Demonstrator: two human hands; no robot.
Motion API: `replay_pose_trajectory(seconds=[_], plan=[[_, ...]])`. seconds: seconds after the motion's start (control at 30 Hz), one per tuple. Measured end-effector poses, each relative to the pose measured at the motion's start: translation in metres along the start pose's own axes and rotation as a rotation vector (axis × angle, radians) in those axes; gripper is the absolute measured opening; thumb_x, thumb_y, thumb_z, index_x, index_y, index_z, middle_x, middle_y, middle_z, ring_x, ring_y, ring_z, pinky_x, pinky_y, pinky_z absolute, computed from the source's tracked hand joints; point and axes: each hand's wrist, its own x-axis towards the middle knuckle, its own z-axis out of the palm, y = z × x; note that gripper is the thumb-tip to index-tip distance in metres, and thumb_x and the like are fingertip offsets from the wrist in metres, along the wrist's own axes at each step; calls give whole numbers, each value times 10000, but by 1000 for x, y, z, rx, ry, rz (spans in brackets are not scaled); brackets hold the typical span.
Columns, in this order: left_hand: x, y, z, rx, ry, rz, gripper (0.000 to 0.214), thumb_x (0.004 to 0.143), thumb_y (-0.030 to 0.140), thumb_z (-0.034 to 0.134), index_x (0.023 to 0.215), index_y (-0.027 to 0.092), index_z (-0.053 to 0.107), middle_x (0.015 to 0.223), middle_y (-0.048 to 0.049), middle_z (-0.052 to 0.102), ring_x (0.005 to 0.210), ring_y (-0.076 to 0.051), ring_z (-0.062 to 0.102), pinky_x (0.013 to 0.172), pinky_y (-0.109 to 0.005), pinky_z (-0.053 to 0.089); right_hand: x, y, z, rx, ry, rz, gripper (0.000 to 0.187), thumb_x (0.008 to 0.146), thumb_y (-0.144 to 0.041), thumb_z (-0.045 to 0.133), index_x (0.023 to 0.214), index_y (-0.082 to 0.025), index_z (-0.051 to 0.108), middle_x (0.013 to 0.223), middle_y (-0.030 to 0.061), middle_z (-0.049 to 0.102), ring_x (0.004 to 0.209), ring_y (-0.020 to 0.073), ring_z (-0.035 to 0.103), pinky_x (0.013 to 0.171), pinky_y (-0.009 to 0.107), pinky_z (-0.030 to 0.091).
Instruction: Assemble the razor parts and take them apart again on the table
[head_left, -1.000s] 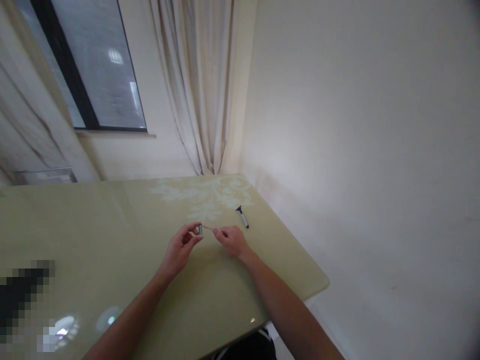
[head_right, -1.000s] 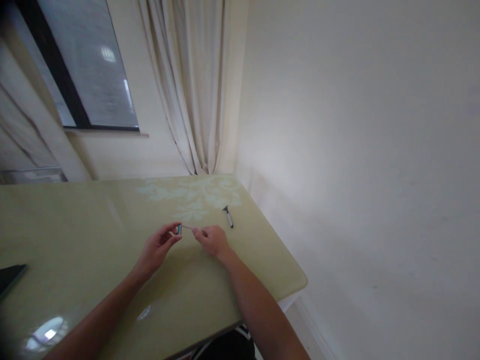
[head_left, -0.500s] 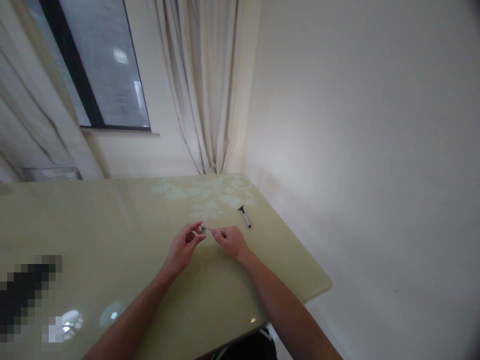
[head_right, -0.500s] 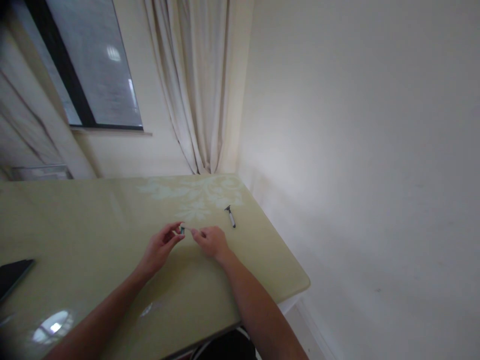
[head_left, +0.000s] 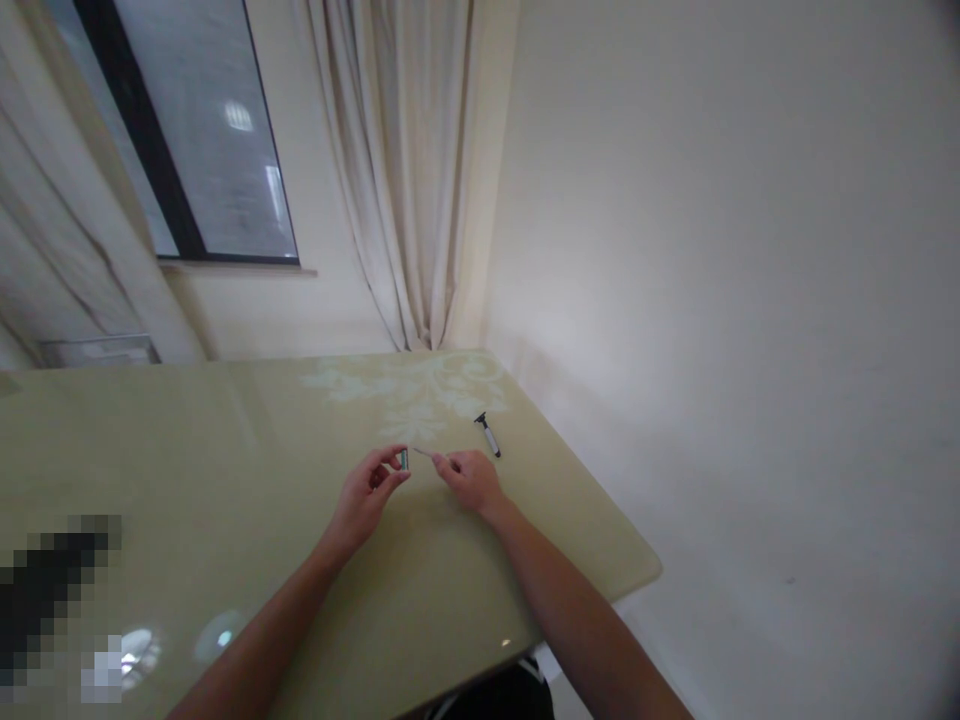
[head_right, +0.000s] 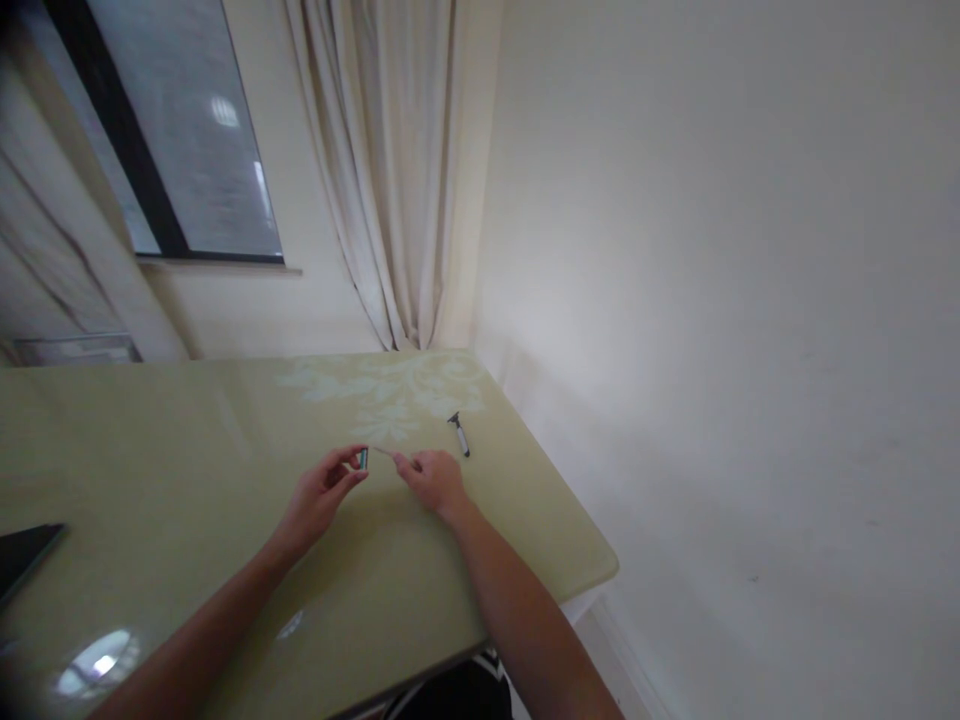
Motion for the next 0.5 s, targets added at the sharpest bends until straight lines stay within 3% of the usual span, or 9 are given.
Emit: replay_pose_trajectory(seconds=[0.17, 0.4, 0.5], plan=[[0, 0, 0, 1, -3, 1, 416, 829, 439, 728, 1176, 210, 710, 859, 2, 617, 587, -94, 496, 542, -218, 412, -1, -3, 1, 24, -16, -66, 635, 1023, -594, 362, 584, -173, 544, 552, -12, 443, 550, 110, 387, 558, 280, 193], [1, -1, -1, 9, -3, -13, 408, 816, 433, 734, 1149, 198, 712, 861, 1, 613, 576, -92, 493, 533, -220, 404, 1, 3, 2, -33, -15, 23, 652, 1012, -611, 389, 560, -170, 550, 547, -3, 451, 550, 118, 374, 552, 298, 171], [1, -1, -1, 5, 0, -6, 411, 815, 437, 733, 1151, 202, 709, 858, 5, 605, 577, -93, 493, 536, -223, 406, 0, 2, 3, 19, -24, -36, 640, 1018, -597, 374, 569, -171, 539, 542, -14, 432, 541, 109, 373, 556, 293, 176]])
